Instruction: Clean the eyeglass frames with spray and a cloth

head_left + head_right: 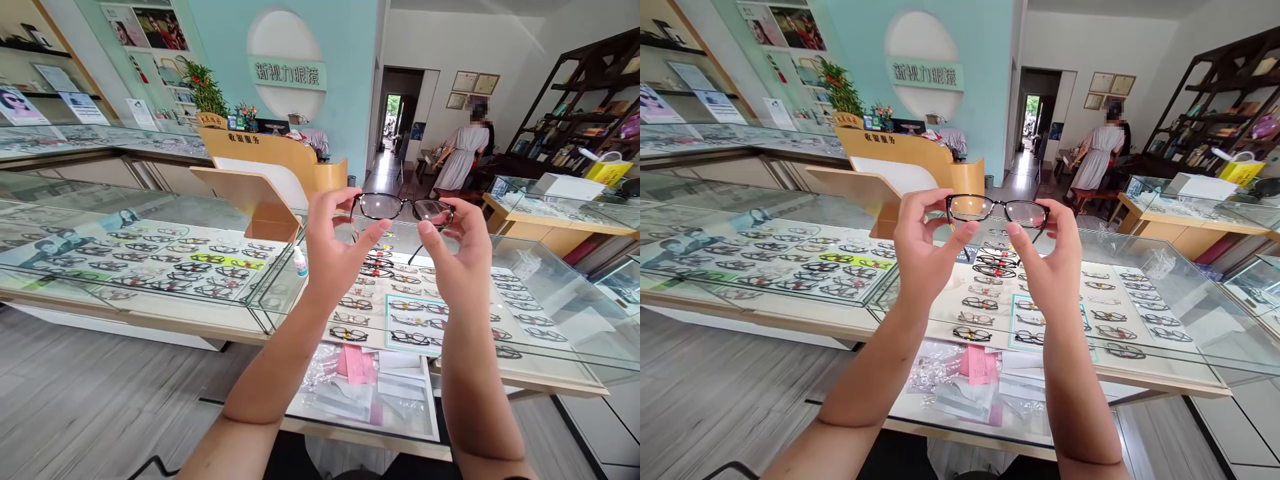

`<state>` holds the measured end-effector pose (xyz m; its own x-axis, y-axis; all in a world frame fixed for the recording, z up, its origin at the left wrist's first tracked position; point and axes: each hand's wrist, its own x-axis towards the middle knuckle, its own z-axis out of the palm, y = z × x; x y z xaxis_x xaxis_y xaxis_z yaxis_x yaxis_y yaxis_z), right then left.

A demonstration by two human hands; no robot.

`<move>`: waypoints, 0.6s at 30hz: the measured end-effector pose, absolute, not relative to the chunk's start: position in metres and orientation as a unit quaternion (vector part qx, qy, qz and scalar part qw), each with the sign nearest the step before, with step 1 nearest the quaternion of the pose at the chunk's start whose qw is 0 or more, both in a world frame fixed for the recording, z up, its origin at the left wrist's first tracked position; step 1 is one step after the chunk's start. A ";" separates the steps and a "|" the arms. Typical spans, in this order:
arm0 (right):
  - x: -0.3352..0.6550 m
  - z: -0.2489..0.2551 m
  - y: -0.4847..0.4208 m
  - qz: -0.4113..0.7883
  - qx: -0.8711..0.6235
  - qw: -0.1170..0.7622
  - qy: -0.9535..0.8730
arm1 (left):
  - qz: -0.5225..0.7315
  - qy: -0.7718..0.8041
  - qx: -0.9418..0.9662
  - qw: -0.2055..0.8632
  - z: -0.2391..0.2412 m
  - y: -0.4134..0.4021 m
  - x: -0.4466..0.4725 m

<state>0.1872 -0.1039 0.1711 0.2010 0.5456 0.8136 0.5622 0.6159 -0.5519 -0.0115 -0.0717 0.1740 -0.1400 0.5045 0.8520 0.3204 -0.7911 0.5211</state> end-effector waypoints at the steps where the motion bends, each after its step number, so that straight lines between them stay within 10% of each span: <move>1: 0.187 0.171 -0.105 -0.004 -0.432 0.639 -0.636 | 0.688 0.321 0.649 0.051 0.175 -0.075 -0.011; 18: 0.182 0.173 -0.113 -0.063 -0.457 0.639 -0.616 | 0.693 0.310 0.649 0.051 0.173 -0.074 -0.011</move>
